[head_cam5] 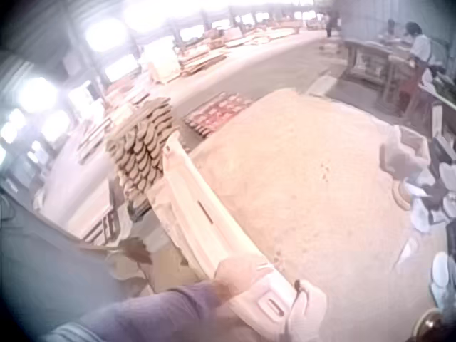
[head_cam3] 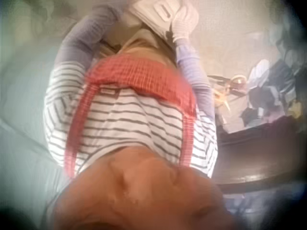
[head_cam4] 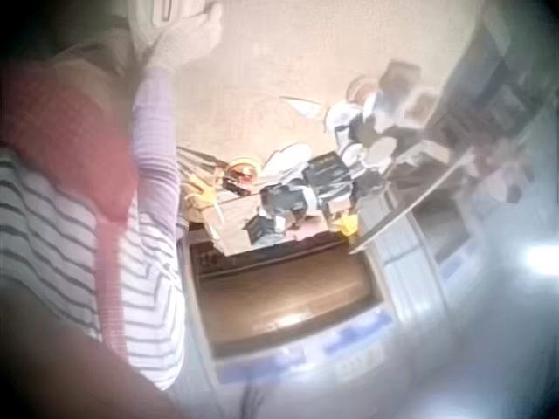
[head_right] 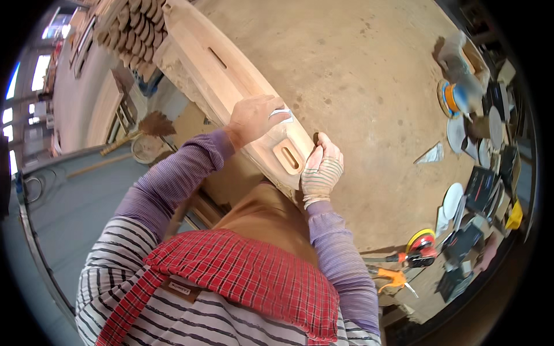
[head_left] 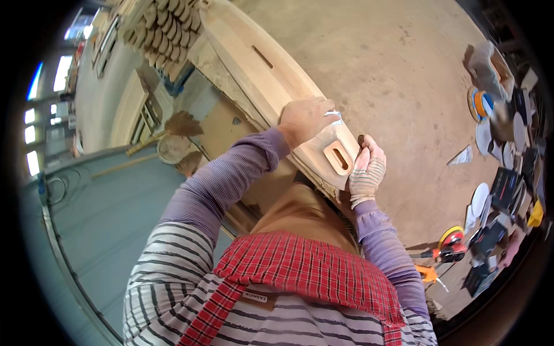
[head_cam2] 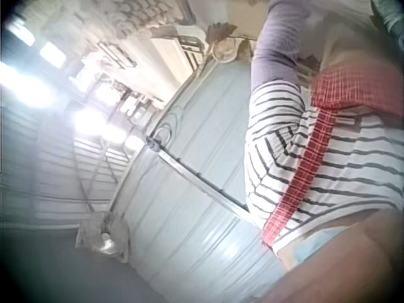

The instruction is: The person sands a wooden component for furniture, using small pieces of sandpaper to smooth the surfaces and edges, and occasionally applying a white substance to fills gaps or imperfections.

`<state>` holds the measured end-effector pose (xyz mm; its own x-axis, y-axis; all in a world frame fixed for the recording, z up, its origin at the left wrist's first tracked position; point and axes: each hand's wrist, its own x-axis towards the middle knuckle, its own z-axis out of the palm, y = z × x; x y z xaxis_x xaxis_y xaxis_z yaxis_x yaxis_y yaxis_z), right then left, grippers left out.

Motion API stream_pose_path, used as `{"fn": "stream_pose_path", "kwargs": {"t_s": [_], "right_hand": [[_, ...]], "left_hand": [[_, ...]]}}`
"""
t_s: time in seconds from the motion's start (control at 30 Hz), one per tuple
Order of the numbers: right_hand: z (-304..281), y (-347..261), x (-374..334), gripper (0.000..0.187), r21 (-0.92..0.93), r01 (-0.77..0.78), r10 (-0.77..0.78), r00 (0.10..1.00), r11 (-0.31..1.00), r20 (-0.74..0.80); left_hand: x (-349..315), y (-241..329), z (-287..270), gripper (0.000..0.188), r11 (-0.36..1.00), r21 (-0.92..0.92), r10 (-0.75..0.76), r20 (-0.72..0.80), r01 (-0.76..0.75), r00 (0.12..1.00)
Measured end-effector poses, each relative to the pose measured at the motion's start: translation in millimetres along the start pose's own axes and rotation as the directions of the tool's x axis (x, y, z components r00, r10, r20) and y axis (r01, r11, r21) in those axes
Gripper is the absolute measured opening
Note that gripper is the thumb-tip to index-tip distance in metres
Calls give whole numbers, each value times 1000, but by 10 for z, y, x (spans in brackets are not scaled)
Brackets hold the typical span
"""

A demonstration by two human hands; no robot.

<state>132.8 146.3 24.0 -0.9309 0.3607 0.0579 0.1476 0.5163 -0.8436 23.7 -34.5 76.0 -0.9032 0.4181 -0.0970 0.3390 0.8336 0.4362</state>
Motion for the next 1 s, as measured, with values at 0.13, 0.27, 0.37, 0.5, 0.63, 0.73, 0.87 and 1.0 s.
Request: {"fn": "stream_pose_path", "kwargs": {"t_s": [0.13,0.27,0.37,0.5,0.63,0.73,0.87,1.0], "right_hand": [[79,93,6,27,138,15,-14,1000,990,-8],[103,137,32,25,135,-2,6,1000,991,-29],[49,90,55,25,134,7,-10,1000,991,21],[20,127,117,25,27,29,-31,995,999,94],[-43,-43,125,26,65,-43,34,991,997,130],[-10,116,138,27,10,30,-31,992,999,124],[-9,61,122,25,184,-64,34,986,981,161],[16,189,109,28,97,88,-98,990,991,98]], "left_hand": [[-10,25,102,30,997,-75,-28,15,29,999],[-112,152,128,28,979,-193,-41,108,62,993],[-2,106,42,29,999,-44,-6,142,12,990],[-101,164,202,27,988,-92,-120,25,121,993],[-230,130,259,26,982,-156,-107,26,110,994],[-109,17,185,27,999,-4,-50,-20,50,999],[-411,237,268,26,955,-244,-205,-146,166,968],[-620,114,205,23,926,-249,-324,-149,282,934]]}}
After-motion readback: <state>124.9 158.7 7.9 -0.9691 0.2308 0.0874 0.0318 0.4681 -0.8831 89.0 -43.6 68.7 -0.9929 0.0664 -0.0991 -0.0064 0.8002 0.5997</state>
